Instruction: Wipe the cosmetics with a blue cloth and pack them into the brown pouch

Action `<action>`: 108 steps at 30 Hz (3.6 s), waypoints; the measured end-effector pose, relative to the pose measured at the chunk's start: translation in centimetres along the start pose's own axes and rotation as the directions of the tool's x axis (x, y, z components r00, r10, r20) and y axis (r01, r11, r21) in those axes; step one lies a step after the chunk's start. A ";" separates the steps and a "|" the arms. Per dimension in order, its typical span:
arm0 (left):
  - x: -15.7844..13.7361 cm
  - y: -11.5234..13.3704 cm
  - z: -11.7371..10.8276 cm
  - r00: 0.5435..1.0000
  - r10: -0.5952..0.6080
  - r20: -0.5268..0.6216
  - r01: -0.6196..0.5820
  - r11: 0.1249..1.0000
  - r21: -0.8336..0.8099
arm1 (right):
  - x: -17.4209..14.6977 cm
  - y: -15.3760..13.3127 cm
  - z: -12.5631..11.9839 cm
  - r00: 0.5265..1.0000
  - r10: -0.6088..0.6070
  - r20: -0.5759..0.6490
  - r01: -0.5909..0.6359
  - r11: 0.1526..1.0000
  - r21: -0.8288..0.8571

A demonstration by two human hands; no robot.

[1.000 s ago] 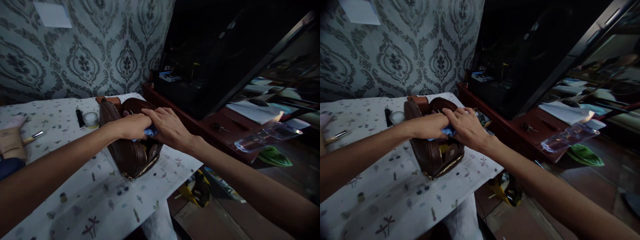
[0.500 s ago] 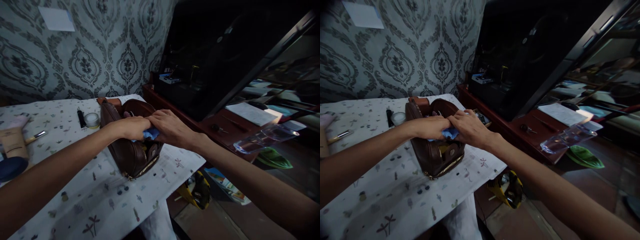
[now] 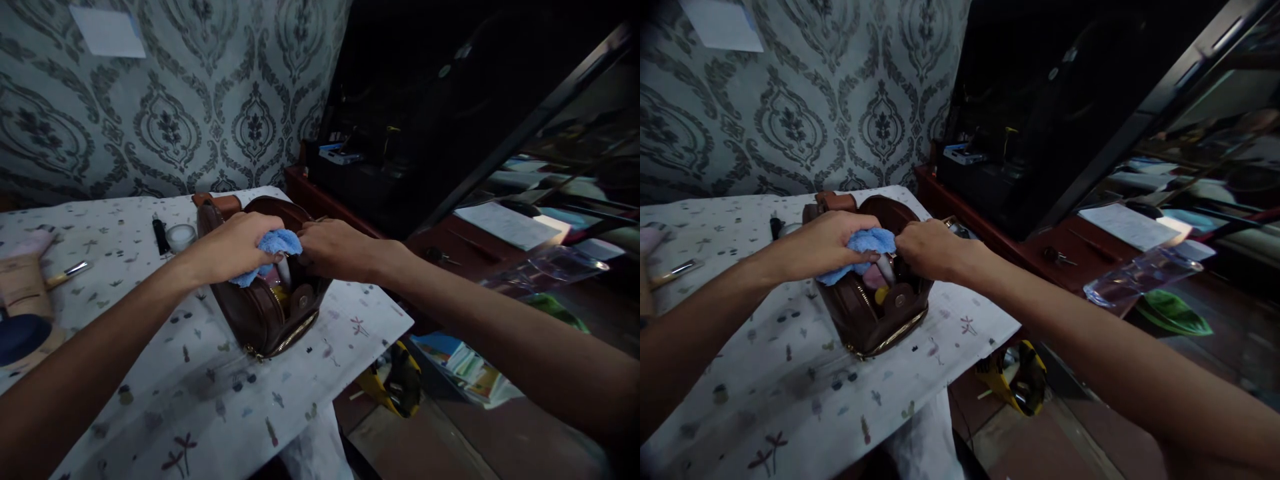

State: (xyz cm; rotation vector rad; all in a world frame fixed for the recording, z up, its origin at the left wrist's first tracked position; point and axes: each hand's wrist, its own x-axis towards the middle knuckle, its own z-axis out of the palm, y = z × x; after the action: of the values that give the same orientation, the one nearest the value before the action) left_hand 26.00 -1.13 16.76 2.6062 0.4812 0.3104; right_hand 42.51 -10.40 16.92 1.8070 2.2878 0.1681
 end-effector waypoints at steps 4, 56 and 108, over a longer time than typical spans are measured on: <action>0.0 0.1 0.3 1.000 -0.002 -0.018 0.003 1.000 0.009 | 0.1 0.5 -0.1 1.000 -0.015 0.018 0.014 1.000 0.018; 0.8 0.3 1.4 0.999 0.008 -0.036 -0.005 0.996 0.091 | 0.9 -1.7 -1.1 0.775 -0.319 0.545 0.056 0.894 0.445; -2.5 -0.2 -0.2 0.938 -0.072 -0.340 0.071 0.997 -0.014 | -0.9 -2.1 0.0 0.991 0.121 0.057 -0.111 0.982 -0.151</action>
State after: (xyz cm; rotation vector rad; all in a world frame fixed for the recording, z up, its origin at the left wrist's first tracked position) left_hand 23.63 -1.79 16.51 2.5324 0.6895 0.7436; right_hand 40.69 -11.79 16.48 1.8420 2.0682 0.2843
